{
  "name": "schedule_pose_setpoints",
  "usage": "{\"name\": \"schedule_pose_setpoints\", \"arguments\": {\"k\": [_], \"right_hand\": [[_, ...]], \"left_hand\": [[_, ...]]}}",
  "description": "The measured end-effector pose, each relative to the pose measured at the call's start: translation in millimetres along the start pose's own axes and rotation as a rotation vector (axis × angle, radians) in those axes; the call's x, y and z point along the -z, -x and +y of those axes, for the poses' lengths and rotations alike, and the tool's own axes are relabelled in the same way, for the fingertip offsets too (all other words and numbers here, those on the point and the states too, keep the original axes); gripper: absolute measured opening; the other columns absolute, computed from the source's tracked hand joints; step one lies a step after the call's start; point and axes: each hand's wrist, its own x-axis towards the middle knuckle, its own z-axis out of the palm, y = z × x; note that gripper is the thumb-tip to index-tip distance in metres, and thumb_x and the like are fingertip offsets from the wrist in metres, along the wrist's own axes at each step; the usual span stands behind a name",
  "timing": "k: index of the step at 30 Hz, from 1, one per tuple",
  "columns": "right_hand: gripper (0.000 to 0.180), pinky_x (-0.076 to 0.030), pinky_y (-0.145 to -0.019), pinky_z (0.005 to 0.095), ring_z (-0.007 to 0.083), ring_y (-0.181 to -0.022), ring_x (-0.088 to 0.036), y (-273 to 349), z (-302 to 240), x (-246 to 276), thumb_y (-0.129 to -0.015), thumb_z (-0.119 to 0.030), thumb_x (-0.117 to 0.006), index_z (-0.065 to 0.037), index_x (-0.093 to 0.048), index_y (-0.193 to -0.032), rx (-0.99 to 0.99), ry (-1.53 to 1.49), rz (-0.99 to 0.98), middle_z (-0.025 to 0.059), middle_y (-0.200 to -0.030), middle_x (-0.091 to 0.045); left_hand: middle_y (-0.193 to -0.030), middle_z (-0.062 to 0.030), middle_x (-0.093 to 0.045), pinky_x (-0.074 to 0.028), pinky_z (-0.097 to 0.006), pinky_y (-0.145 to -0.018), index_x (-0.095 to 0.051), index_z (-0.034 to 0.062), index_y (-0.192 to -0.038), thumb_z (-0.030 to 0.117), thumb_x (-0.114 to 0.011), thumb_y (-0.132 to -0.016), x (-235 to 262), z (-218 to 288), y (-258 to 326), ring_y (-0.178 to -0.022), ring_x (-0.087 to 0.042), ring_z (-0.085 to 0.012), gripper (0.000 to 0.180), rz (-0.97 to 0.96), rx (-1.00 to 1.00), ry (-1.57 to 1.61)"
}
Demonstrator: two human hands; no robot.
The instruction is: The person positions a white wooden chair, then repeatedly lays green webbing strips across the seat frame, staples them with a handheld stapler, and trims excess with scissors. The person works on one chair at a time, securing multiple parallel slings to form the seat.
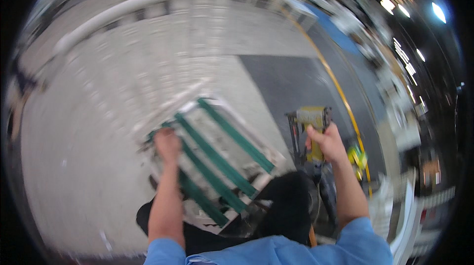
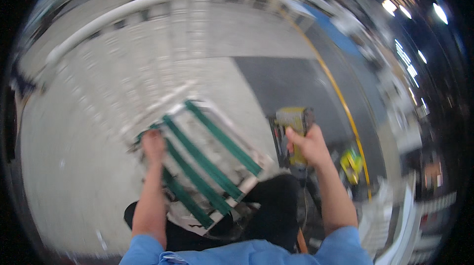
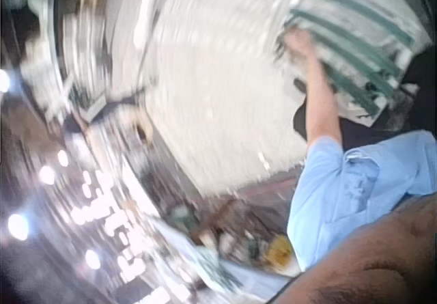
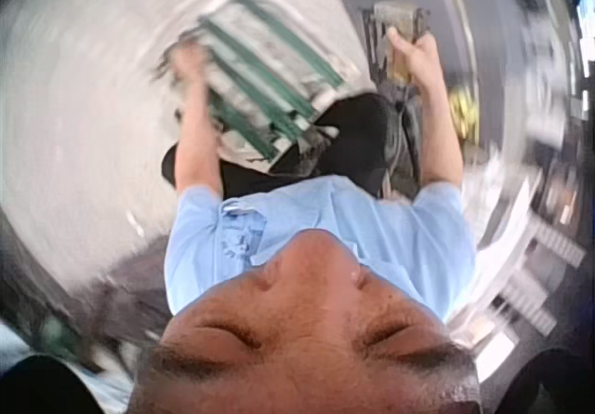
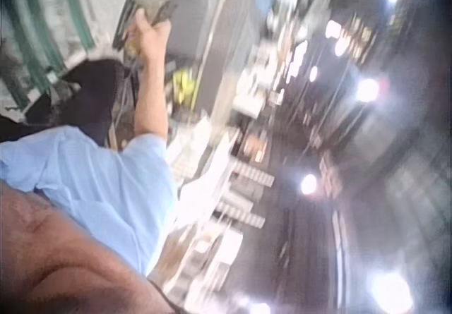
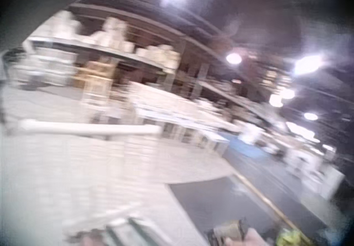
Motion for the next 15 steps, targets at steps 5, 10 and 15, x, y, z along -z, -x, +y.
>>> {"name": "schedule_pose_setpoints", "arguments": {"k": [5, 10, 15], "right_hand": [[0.028, -0.051, -0.058, 0.0322, 0.0147, -0.066, -0.062, 103, 40, 172, -0.101, -0.026, -0.077, -0.002, -0.069, -0.112, -0.161, -0.057, 0.546, 0.0042, -0.089, -0.069], [0.033, -0.052, -0.056, 0.0336, 0.0161, -0.066, -0.062, 151, 121, 255, -0.1, -0.032, -0.077, -0.004, -0.066, -0.115, -0.328, -0.269, 0.749, 0.0043, -0.092, -0.066], [0.045, -0.056, -0.058, 0.0384, 0.0215, -0.072, -0.065, 133, 243, 264, -0.098, -0.037, -0.078, -0.007, -0.063, -0.128, -0.536, -0.496, 0.666, 0.0076, -0.103, -0.067]], "left_hand": [[-0.128, -0.0164, -0.068, -0.058, -0.046, -0.094, -0.054, 0.0004, -0.142, 0.019, -0.046, -0.113, 4, 14, 5, -0.107, -0.07, -0.0324, 0.035, -0.288, 0.436, 1.289], [-0.138, -0.0172, -0.065, -0.057, -0.048, -0.097, -0.051, -0.0032, -0.142, 0.034, -0.044, -0.116, 17, 50, 64, -0.11, -0.068, -0.0354, 0.046, -0.476, 0.724, 1.258], [-0.11, -0.0132, -0.068, -0.056, -0.052, -0.099, -0.064, -0.0001, -0.123, 0.038, -0.052, -0.113, 20, 40, 192, -0.103, -0.066, -0.0327, 0.041, -0.604, 0.912, 1.349]]}}
